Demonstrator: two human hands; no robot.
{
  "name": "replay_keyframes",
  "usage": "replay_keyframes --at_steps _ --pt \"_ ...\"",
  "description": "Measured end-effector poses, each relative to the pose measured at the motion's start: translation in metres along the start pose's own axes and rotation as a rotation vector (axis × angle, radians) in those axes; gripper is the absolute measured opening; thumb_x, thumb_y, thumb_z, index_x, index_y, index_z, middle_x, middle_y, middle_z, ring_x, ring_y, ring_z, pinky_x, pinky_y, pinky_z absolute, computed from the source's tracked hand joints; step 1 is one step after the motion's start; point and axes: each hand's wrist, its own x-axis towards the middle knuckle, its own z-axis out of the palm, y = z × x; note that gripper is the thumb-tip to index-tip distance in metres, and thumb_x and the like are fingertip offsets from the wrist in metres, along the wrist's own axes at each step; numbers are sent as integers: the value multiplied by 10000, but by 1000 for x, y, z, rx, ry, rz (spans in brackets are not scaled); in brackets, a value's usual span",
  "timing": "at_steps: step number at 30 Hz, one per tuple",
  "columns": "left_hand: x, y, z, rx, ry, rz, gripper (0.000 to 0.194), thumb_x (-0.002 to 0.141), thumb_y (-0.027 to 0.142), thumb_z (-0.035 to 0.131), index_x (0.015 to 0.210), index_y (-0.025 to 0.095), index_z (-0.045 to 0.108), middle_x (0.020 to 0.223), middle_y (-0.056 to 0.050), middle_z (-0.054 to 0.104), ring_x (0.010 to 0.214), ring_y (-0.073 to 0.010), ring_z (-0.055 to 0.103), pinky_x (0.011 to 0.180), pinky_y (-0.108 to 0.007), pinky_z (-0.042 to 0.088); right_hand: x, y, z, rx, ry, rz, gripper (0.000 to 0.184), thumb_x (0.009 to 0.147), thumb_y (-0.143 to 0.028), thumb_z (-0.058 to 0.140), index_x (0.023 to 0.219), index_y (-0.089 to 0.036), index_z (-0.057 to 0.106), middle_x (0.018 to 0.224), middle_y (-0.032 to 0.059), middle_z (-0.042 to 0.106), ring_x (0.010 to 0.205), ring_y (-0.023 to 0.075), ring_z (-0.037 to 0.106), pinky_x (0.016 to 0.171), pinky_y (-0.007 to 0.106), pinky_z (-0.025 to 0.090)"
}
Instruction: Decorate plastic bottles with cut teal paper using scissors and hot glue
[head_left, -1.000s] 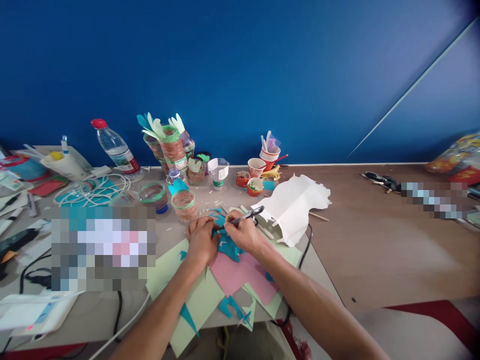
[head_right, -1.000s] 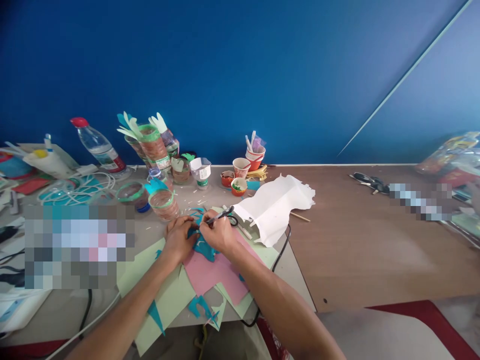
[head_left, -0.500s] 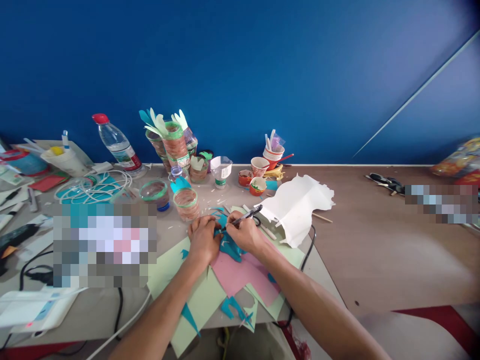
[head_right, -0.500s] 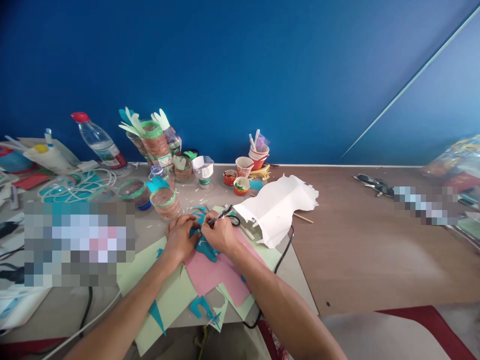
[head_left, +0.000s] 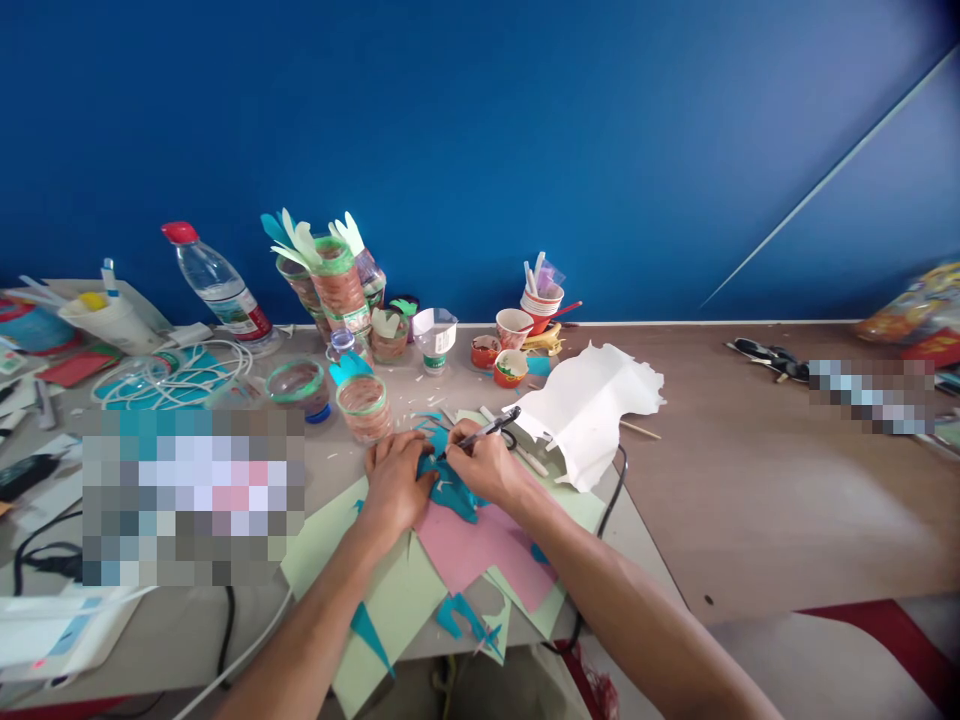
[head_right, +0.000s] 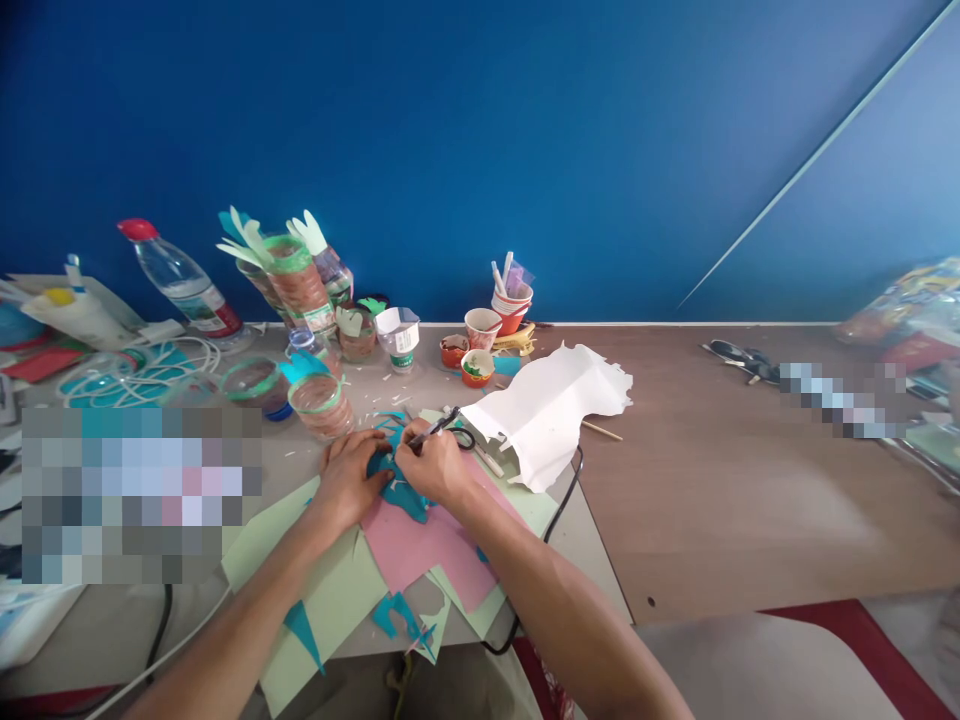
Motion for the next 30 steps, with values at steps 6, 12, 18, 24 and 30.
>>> replay_keyframes --at_steps 6,12,18,24,30 --pt "-2 2 2 22 29 26 243 764 180 577 976 248 674 1255 -47 612 1217 -280 465 1054 -465 274 0 1 1 -4 8 -23 92 703 -158 478 630 -215 482 554 -48 477 516 118 456 526 220 350" --pt "-3 2 3 21 44 35 246 765 178 581 972 262 683 1250 -50 613 1214 -283 468 1063 -478 255 0 1 1 -19 7 -46 104 706 -155 474 622 -215 468 569 -44 477 543 125 464 542 227 358" --pt "-3 4 3 26 43 22 232 772 174 571 960 258 679 1248 -48 614 1219 -281 464 1070 -484 234 -1 -3 -1 -14 -8 -52 95 707 -153 458 633 -213 453 587 -36 479 566 124 469 550 224 348" --pt "-4 4 4 19 46 29 215 777 176 569 952 248 673 1248 -55 615 1217 -284 465 1056 -494 243 -1 -5 -2 -22 -27 -42 96 694 -135 461 639 -213 471 576 -37 479 543 126 462 540 227 345" --pt "-2 4 5 -9 65 -7 233 756 158 585 971 227 642 1231 -71 626 1214 -281 477 1069 -490 245 -1 -6 -3 -13 -18 -42 85 688 -146 466 642 -217 478 572 -38 478 552 131 461 537 232 348"
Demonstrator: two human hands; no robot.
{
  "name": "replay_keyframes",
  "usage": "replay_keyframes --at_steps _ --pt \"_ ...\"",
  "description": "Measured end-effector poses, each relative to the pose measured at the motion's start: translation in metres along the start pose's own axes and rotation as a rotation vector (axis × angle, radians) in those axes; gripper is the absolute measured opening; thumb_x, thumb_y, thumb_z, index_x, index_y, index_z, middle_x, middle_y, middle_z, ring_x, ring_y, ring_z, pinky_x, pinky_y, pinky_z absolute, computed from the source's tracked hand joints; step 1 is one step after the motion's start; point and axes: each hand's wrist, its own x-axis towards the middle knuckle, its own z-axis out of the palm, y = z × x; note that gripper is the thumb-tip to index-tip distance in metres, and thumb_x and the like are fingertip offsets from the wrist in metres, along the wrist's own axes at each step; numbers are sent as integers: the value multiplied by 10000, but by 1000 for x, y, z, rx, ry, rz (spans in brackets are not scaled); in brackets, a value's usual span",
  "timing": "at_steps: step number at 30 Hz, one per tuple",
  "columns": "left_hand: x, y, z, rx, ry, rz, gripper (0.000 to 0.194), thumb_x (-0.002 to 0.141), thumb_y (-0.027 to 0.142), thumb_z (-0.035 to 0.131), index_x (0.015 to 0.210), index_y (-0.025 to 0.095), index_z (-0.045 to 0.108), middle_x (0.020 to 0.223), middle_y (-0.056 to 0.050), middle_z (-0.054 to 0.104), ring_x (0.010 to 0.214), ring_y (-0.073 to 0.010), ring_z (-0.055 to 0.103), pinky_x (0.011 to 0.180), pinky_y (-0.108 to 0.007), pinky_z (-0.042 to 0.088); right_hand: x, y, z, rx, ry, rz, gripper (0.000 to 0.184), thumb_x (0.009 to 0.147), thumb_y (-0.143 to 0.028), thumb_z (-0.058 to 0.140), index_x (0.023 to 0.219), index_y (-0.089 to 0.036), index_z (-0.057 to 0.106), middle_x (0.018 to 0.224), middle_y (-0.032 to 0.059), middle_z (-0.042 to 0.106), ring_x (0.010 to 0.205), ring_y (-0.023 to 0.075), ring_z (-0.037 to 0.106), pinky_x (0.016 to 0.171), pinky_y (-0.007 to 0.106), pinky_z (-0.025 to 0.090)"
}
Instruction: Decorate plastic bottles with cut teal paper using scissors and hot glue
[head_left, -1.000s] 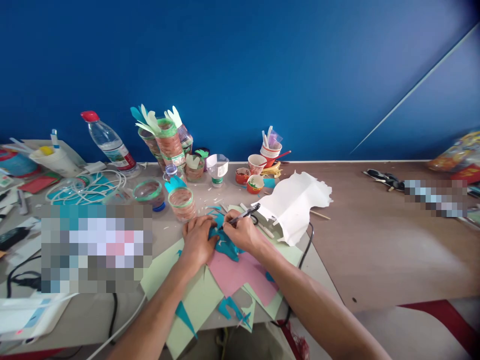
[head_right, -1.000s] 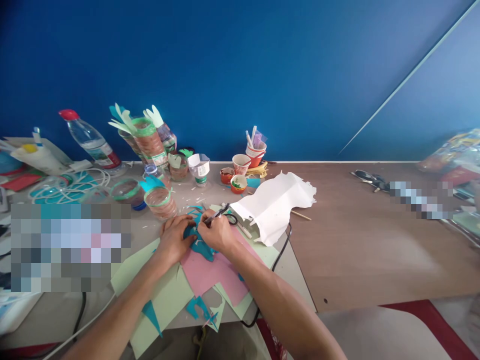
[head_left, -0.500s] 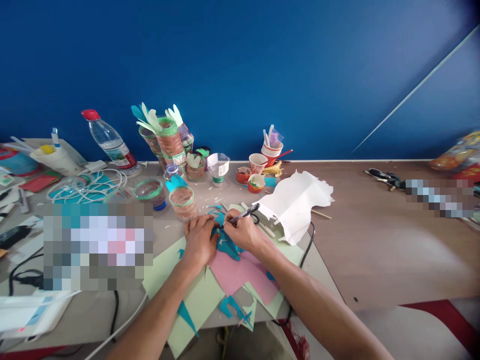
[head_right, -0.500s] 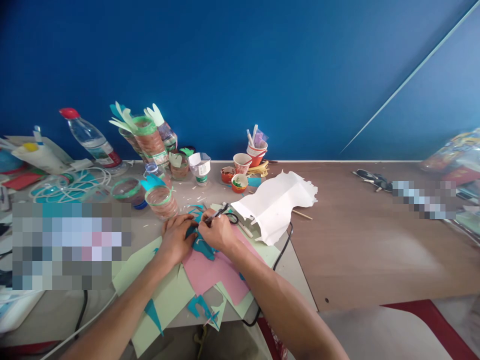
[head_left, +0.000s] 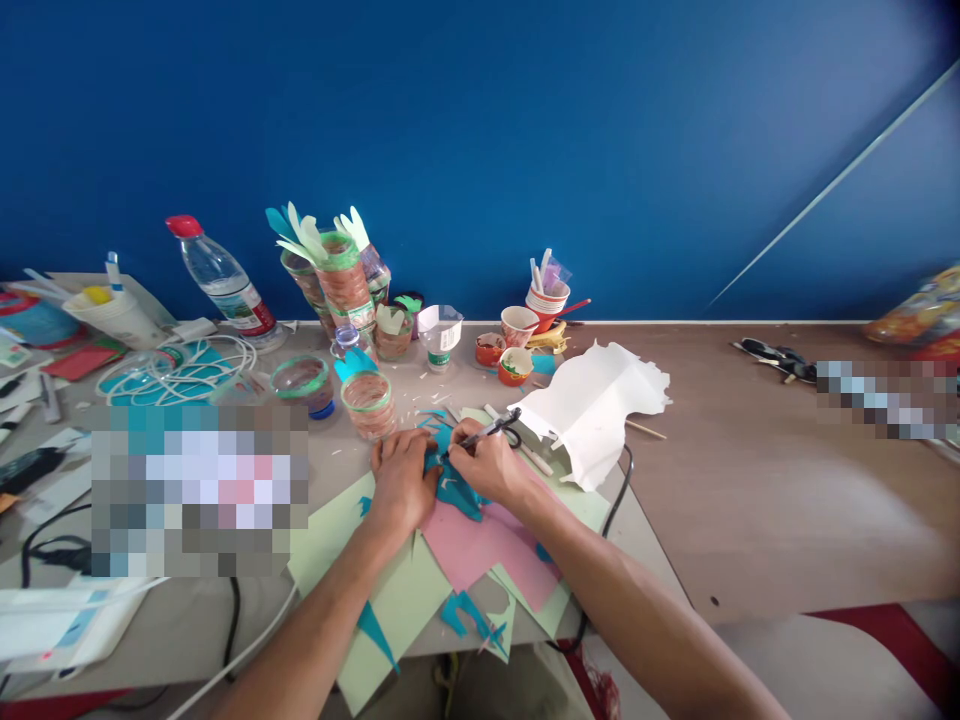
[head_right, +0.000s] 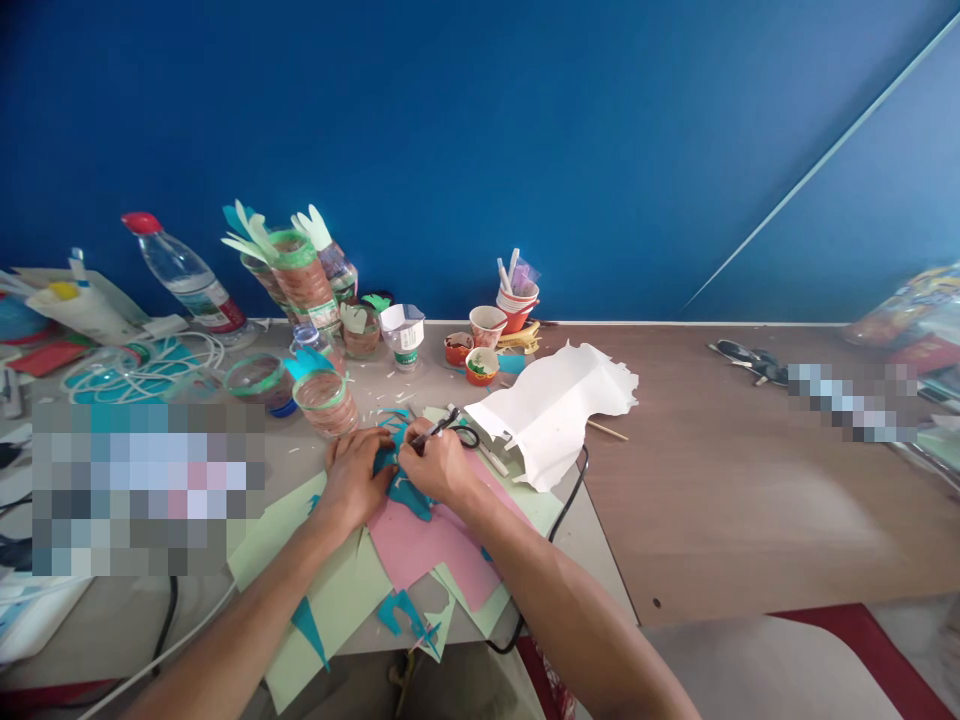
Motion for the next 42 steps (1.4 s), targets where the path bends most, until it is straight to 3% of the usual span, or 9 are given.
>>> replay_keyframes --at_steps 10,24,42 --pt "-2 1 0 -3 5 8 141 764 154 576 857 233 646 1240 -63 622 1216 -281 484 1096 -512 197 0 0 0 -35 -16 4 80 690 -147 466 647 -210 491 573 -32 477 559 131 466 533 225 345" --pt "-2 0 1 -17 13 10 123 792 231 570 859 235 673 1233 -63 625 1213 -284 490 1112 -531 158 0 1 1 -92 -15 -7 97 700 -131 482 662 -214 517 582 -27 511 561 140 485 540 226 350" --pt "-3 3 5 7 40 7 157 781 176 565 885 224 673 1234 -72 618 1208 -290 479 1115 -533 156 0 0 1 -121 -32 1 74 708 -158 462 662 -214 475 587 -25 485 569 139 478 553 231 345"
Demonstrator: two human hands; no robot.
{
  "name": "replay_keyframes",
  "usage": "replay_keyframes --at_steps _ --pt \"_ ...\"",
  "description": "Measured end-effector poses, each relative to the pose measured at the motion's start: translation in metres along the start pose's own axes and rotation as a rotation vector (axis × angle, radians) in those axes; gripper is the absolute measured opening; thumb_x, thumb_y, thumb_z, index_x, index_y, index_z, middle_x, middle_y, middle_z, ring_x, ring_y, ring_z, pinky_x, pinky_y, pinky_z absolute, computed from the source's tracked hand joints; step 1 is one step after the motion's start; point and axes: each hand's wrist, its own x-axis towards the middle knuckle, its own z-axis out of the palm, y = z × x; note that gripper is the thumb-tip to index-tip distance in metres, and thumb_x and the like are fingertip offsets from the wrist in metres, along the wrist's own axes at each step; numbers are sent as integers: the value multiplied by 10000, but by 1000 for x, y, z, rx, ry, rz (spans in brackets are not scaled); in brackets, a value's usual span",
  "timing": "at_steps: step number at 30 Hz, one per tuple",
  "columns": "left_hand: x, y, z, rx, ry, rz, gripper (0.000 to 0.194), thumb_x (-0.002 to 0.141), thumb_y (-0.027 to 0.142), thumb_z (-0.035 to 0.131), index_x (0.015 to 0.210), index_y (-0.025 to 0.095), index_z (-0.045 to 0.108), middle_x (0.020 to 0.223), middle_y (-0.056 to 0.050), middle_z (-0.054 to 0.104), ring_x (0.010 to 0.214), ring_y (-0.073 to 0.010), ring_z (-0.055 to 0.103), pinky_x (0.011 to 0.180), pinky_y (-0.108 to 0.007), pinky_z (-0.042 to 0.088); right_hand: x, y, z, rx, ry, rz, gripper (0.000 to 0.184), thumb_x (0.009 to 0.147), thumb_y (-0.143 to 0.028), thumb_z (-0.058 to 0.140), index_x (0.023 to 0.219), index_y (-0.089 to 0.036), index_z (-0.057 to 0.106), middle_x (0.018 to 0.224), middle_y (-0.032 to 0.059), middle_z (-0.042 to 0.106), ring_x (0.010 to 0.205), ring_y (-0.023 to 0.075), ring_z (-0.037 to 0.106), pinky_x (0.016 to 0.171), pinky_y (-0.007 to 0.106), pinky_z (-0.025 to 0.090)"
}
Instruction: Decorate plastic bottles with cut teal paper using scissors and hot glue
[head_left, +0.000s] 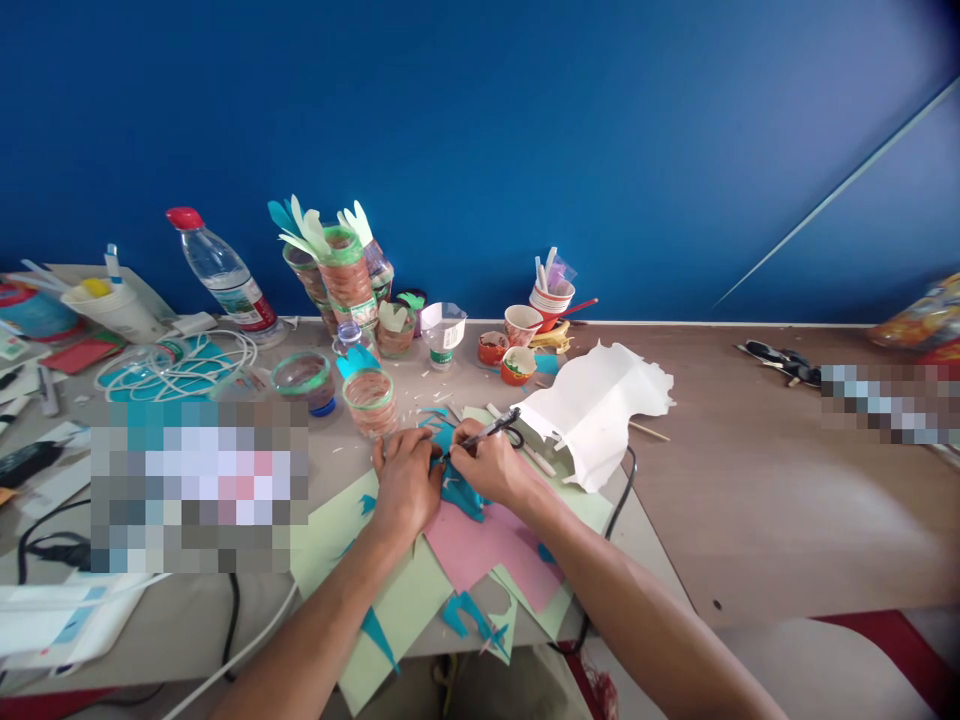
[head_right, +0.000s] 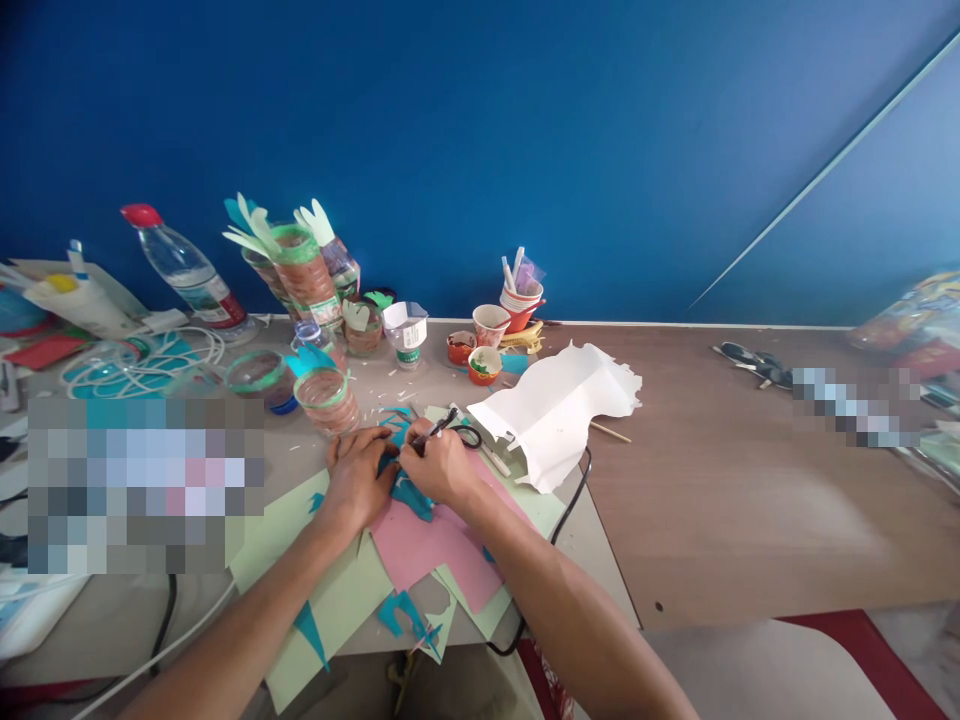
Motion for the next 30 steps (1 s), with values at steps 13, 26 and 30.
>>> replay_keyframes --at_steps 13,26,30 --pt "-2 0 0 23 33 40 140 786 166 573 881 216 663 1215 -70 629 1190 -286 496 1094 -546 201 1 1 0 2 5 -4 84 709 -158 472 659 -214 509 573 -26 492 566 141 485 549 232 356" --pt "-2 -2 2 15 58 85 113 791 170 573 877 212 634 1187 -86 628 1175 -291 497 1067 -548 237 5 4 -13 302 109 74 84 706 -215 483 631 -205 519 565 -40 493 555 127 475 535 231 375" --pt "-2 -1 2 -1 79 118 124 793 209 587 906 198 636 1189 -104 609 1190 -302 473 1052 -532 290 5 0 -16 381 185 55 98 703 -229 487 611 -200 507 569 -40 467 544 119 448 517 229 362"
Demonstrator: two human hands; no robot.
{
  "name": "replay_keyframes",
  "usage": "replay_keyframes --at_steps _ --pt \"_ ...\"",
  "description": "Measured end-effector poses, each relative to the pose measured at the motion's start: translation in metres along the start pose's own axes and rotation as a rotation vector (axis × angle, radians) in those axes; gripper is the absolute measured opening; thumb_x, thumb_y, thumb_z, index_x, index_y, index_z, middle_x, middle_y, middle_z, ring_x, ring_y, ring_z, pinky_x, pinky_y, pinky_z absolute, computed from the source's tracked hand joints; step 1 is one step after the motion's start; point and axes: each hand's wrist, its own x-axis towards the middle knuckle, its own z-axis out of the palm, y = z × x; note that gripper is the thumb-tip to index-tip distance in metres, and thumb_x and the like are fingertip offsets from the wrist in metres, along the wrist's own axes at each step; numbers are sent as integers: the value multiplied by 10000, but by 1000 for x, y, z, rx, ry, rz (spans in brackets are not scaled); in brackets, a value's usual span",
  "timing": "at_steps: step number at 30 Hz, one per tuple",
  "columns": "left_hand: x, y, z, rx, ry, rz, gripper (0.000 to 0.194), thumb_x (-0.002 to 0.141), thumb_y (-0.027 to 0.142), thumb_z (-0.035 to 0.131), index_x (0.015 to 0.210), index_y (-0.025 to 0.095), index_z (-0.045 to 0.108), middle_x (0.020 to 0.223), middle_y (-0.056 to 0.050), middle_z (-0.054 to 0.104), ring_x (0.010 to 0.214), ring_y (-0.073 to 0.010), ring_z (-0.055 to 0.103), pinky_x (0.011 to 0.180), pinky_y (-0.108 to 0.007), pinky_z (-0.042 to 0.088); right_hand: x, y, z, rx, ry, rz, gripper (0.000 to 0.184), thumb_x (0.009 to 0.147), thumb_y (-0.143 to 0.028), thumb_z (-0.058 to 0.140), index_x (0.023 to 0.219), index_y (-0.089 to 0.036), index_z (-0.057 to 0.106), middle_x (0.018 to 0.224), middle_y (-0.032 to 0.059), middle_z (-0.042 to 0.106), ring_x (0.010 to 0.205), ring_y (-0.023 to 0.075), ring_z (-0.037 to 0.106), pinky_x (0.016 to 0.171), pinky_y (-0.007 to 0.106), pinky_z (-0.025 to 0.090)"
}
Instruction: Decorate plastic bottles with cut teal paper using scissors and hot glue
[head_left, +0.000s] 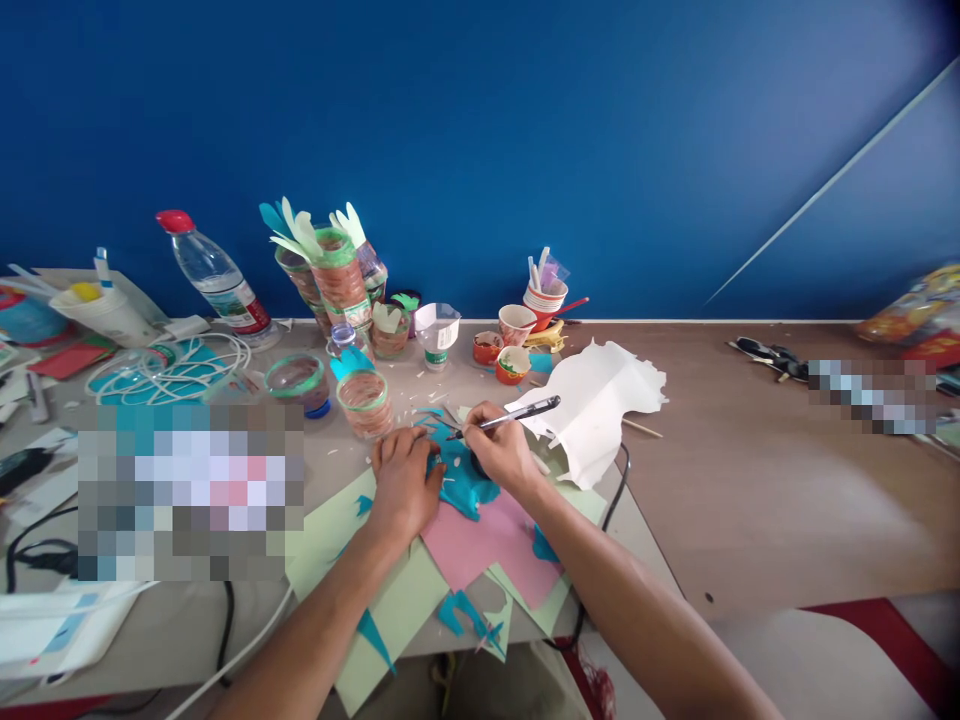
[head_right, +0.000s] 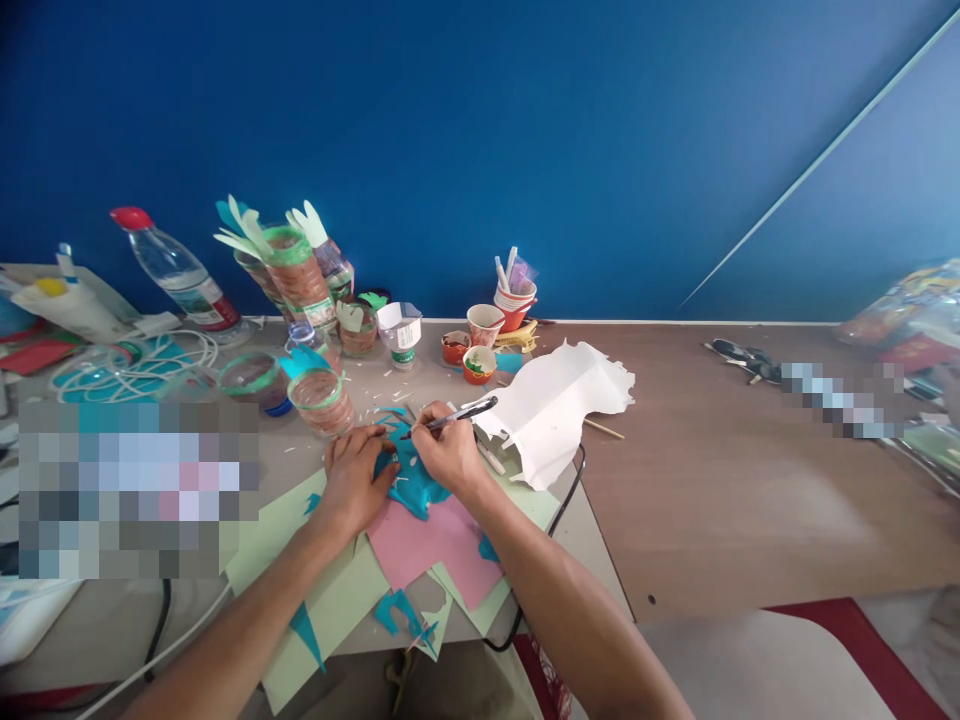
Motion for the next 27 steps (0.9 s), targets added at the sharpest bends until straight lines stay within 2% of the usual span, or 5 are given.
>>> replay_keyframes --at_steps 4,10,16,23,27 --pt "-1 3 -1 -29 36 104 155 809 221 566 938 203 649 1246 -106 564 1248 -313 400 1058 -516 308 -1 -1 1 57 47 33 85 708 -252 486 638 -206 500 551 -51 451 509 114 421 492 232 347" --pt "-3 6 0 -51 -28 263 237 853 181 497 990 250 677 1233 -54 585 1281 -299 354 1061 -525 297 -1 -5 -1 65 139 29 79 710 -254 479 644 -210 490 563 -51 464 520 118 446 501 234 359" --pt "0 6 5 10 -72 225 238 867 207 495 963 267 705 1174 -39 637 1225 -315 406 1064 -587 226 0 -2 -1 46 154 -2 103 730 -265 473 652 -204 500 575 -46 471 535 119 454 514 233 373" --pt "3 8 4 11 -56 173 251 863 250 514 1049 253 681 1152 -60 649 1198 -296 436 1074 -554 220 0 -3 -2 42 152 8 107 740 -276 481 661 -207 495 566 -49 466 519 119 448 511 237 373" --pt "4 9 4 39 -54 157 223 858 273 521 991 255 699 1151 -62 647 1189 -307 436 1080 -569 190 -1 -3 -1 34 147 6 108 746 -276 476 663 -209 495 577 -44 476 529 122 457 512 239 372"
